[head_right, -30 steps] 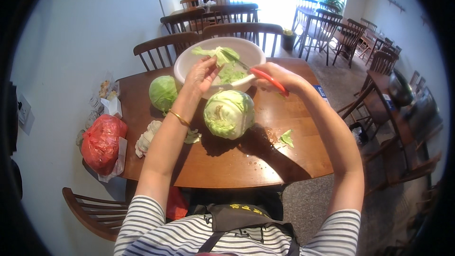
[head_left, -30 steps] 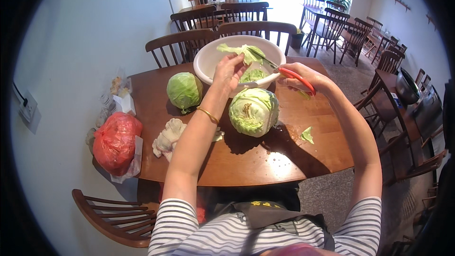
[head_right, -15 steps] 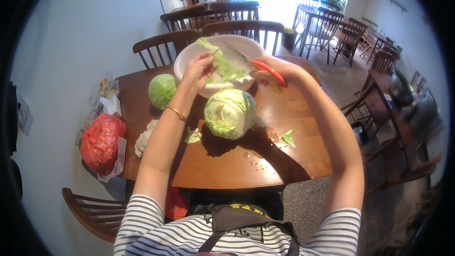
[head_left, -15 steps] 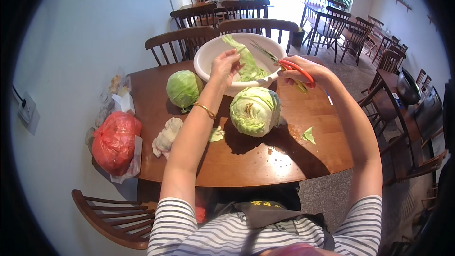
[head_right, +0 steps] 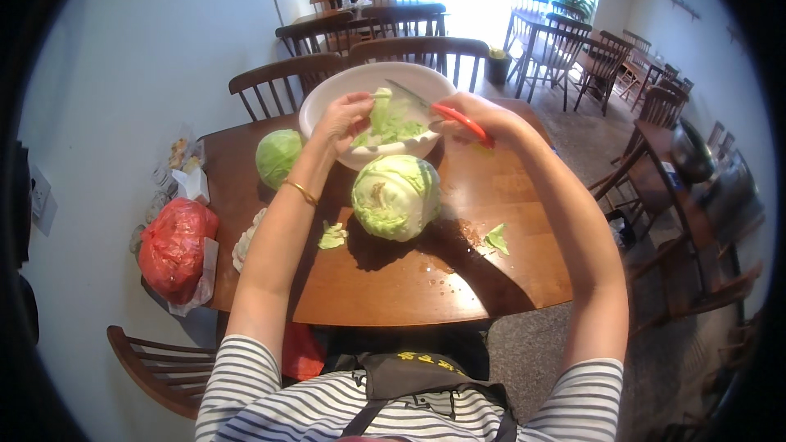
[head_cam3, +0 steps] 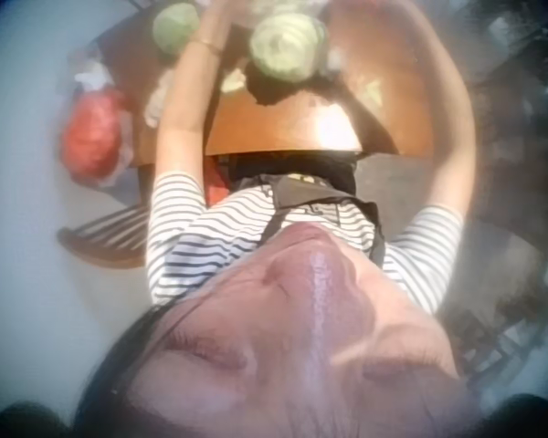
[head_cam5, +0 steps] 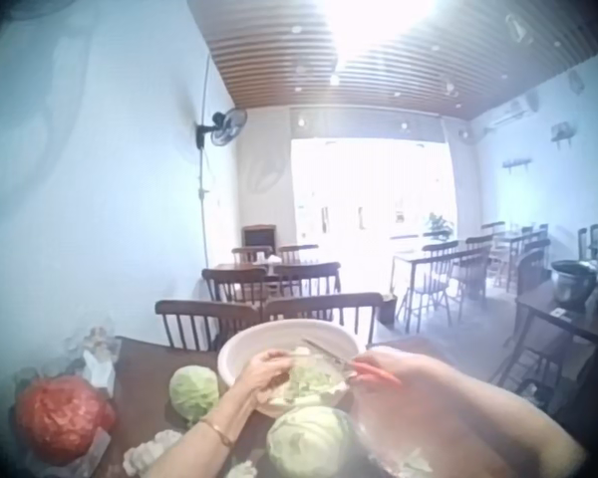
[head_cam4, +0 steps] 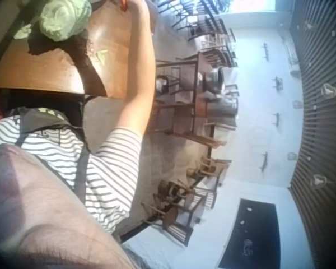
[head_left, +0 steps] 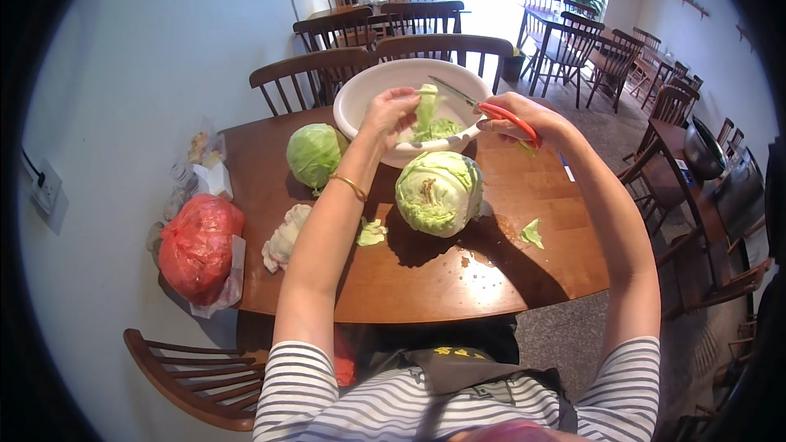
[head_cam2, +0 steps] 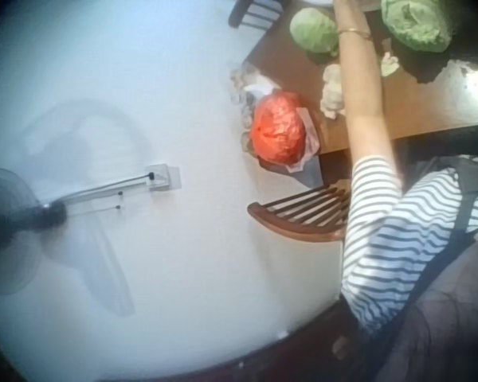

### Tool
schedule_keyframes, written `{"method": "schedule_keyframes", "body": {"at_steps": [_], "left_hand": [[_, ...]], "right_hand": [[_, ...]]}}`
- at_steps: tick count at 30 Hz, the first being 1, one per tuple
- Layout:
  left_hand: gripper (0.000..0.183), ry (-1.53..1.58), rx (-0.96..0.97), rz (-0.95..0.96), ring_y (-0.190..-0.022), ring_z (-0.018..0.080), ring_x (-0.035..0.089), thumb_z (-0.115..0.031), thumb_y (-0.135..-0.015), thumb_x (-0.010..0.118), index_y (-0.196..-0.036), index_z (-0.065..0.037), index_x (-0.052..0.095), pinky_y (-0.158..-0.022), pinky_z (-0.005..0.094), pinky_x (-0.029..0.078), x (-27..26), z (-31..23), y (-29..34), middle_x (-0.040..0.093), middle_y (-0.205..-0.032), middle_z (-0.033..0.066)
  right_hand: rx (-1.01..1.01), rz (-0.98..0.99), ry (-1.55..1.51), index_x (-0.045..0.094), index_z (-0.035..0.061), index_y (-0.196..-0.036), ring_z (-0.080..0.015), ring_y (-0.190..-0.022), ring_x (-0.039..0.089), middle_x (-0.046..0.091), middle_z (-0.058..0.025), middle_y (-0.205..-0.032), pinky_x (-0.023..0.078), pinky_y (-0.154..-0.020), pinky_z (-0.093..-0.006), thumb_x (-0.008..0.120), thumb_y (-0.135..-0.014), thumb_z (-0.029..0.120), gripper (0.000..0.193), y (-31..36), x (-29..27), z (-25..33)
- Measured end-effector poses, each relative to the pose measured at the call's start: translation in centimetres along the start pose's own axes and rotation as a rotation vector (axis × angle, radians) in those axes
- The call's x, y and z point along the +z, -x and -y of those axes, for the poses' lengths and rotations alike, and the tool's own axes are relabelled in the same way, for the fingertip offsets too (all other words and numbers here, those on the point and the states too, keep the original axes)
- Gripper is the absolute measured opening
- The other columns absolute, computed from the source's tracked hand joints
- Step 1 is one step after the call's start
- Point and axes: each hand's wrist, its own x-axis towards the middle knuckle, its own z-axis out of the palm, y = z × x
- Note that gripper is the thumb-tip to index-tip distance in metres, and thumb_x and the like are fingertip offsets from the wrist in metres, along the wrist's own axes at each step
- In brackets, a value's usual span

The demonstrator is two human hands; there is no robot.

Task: The person stands at a wooden table and removes outer leaves from a cabbage by hand, placing them into a white bowl. They then use scissors to trim the core of a leaf before continuing to peel and trim additional leaves.

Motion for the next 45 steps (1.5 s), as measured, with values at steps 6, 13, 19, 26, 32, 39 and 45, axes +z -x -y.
{"method": "schedule_keyframes", "body": {"at_steps": [6, 13, 19, 26, 32, 39, 45], "left_hand": [[0.033, 0.252, 0.045, -0.15, -0.098, 0.0236, 0.064, 0.009, -0.086, 0.064, -0.116, 0.003, 0.052, -0.082, 0.0331, 0.06, -0.7, 0.8, -1.7, 0.059, -0.112, 0.0146], [0.04, 0.399, 0.054, -0.194, -0.108, 0.0295, 0.061, 0.007, -0.084, 0.066, -0.121, 0.005, 0.051, -0.095, 0.0395, 0.055, -0.1, 1.9, -2.1, 0.058, -0.119, 0.0185], [0.046, -0.503, 0.496, -0.006, -0.115, 0.0228, 0.059, -0.006, -0.084, 0.069, -0.127, 0.003, 0.057, -0.097, 0.0327, 0.049, -0.8, 0.7, 1.6, 0.061, -0.126, 0.0169], [0.026, -0.698, 0.421, 0.076, -0.098, 0.0167, 0.067, -0.009, -0.088, 0.067, -0.111, 0.004, 0.068, -0.086, 0.03, 0.053, 2.1, -0.2, 12.1, 0.071, -0.107, 0.0134], [0.075, -0.814, 0.49, -0.032, -0.119, 0.0264, 0.055, -0.031, -0.075, 0.083, -0.134, 0.002, 0.051, -0.102, 0.0382, 0.046, 0.3, 3.9, 15.4, 0.054, -0.127, 0.0172], [0.099, -0.919, 0.511, 0.001, -0.134, 0.0364, 0.039, -0.044, -0.067, 0.085, -0.145, -0.002, 0.04, -0.112, 0.0471, 0.035, 1.4, 6.5, 15.1, 0.037, -0.142, 0.0228], [0.095, -1.159, 0.541, -0.045, -0.134, 0.0348, 0.035, -0.04, -0.067, 0.083, -0.146, -0.007, 0.041, -0.112, 0.0476, 0.033, 5.0, 6.3, 16.1, 0.038, -0.146, 0.0177]], "right_hand": [[-0.093, 0.063, 0.071, 0.055, -0.0027, -0.127, -0.0152, -0.081, 0.064, 0.065, -0.0086, -0.092, 0.055, -0.073, -0.0297, 0.061, -0.089, 0.021, 0.045, -0.5, -0.9, -3.7], [-0.031, -0.002, 0.036, 0.055, -0.0008, -0.128, -0.0138, -0.081, 0.064, 0.066, -0.008, -0.094, 0.055, -0.07, -0.0284, 0.062, -0.089, 0.019, 0.045, 0.3, 0.0, -2.8], [0.073, -0.313, -0.089, 0.058, -0.0009, -0.113, -0.0103, -0.068, 0.061, 0.063, -0.005, -0.083, 0.052, -0.06, -0.0257, 0.066, -0.089, 0.019, 0.032, 4.7, -0.5, -6.4], [0.419, -0.583, 0.415, 0.07, 0.0064, -0.106, -0.0298, -0.089, 0.067, 0.069, -0.0172, -0.092, 0.05, -0.079, -0.0426, 0.073, -0.08, 0.04, 0.043, 11.5, 2.3, -17.1], [0.399, -0.628, 0.04, 0.066, 0.0058, -0.113, -0.0374, -0.101, 0.064, 0.068, -0.0223, -0.104, 0.049, -0.084, -0.0441, 0.067, -0.084, 0.035, 0.041, 13.4, 4.7, -21.5], [0.417, -0.666, 0.454, 0.064, 0.0084, -0.115, -0.0399, -0.103, 0.063, 0.068, -0.0212, -0.107, 0.05, -0.083, -0.0462, 0.067, -0.084, 0.036, 0.042, 14.8, 6.0, -21.3], [0.515, -0.672, 0.53, 0.066, 0.007, -0.109, -0.0381, -0.101, 0.065, 0.069, -0.0207, -0.106, 0.051, -0.082, -0.0465, 0.067, -0.084, 0.04, 0.041, 14.6, 6.6, -21.8]]}}
